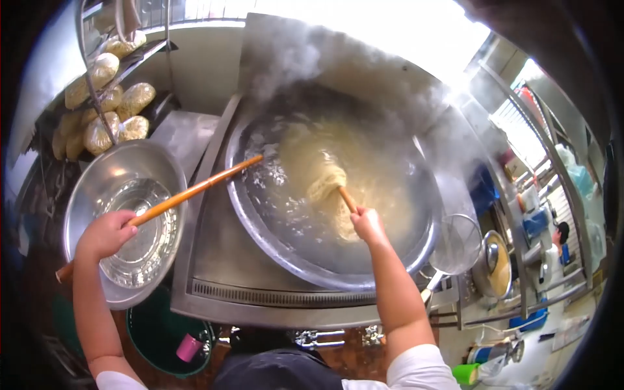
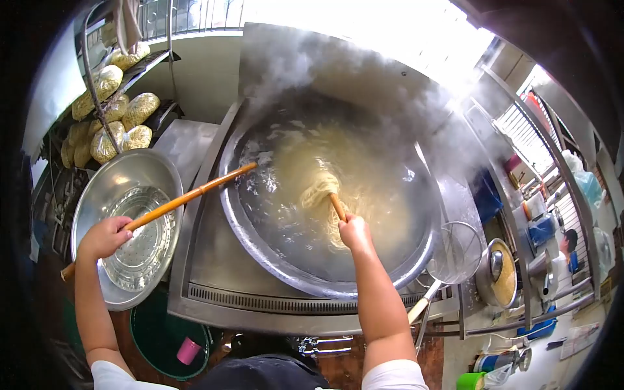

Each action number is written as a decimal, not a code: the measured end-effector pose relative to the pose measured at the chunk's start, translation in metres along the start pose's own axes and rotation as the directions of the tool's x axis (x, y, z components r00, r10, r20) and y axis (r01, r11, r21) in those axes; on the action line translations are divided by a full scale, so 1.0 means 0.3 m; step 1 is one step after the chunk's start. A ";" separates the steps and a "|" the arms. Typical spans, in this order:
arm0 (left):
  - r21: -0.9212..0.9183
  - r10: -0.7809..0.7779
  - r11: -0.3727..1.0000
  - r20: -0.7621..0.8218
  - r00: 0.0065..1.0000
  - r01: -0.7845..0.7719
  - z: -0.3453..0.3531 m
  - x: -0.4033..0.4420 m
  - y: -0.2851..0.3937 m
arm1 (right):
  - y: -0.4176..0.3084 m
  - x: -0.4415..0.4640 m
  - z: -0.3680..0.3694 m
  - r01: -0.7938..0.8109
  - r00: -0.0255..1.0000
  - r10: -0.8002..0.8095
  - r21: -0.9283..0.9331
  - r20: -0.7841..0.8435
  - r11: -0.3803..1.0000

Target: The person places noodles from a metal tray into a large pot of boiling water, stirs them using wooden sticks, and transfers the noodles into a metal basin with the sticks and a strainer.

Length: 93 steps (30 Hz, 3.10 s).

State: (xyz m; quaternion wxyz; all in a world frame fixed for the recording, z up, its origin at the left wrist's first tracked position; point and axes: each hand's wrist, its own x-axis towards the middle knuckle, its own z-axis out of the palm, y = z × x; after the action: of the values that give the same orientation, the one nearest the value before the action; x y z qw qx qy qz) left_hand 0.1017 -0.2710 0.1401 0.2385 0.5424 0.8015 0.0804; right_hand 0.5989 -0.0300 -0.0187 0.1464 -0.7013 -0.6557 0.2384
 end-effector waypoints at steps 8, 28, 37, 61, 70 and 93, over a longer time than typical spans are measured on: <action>0.164 0.210 0.963 0.035 0.977 -0.213 0.104 0.302 0.376 | 0.297 -0.021 -0.164 -0.016 0.994 0.002 0.118 0.110 0.993; 0.515 0.304 0.731 0.341 0.890 -0.447 0.667 0.411 0.771 | 0.409 -0.332 -0.674 0.066 0.994 -0.009 -0.515 0.112 0.855; 0.372 0.314 0.803 0.400 0.861 -0.466 0.475 0.184 0.535 | 0.137 -0.444 -0.266 -0.030 0.984 0.142 -0.677 0.110 0.736; -0.062 -0.028 0.998 0.068 0.997 0.033 -0.084 -0.066 -0.031 | -0.064 -0.322 -0.235 0.036 0.983 0.103 -0.705 0.153 0.708; 0.135 0.274 0.956 -0.079 0.959 -0.262 -0.118 0.247 0.245 | 0.084 0.071 -0.017 -0.083 0.995 0.057 -0.341 -0.086 0.936; 0.602 0.258 0.750 0.116 0.959 -0.274 0.808 0.865 1.251 | 0.505 -0.390 -1.085 -0.063 0.998 0.059 -0.372 -0.022 0.926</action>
State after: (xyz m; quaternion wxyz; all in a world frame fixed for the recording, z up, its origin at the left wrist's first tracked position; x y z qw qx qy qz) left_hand 0.4501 0.0827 -0.0027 0.0461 0.6995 0.6956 -0.1575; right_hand 0.8959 -0.1257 0.1940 0.0065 -0.7376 -0.6661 0.1105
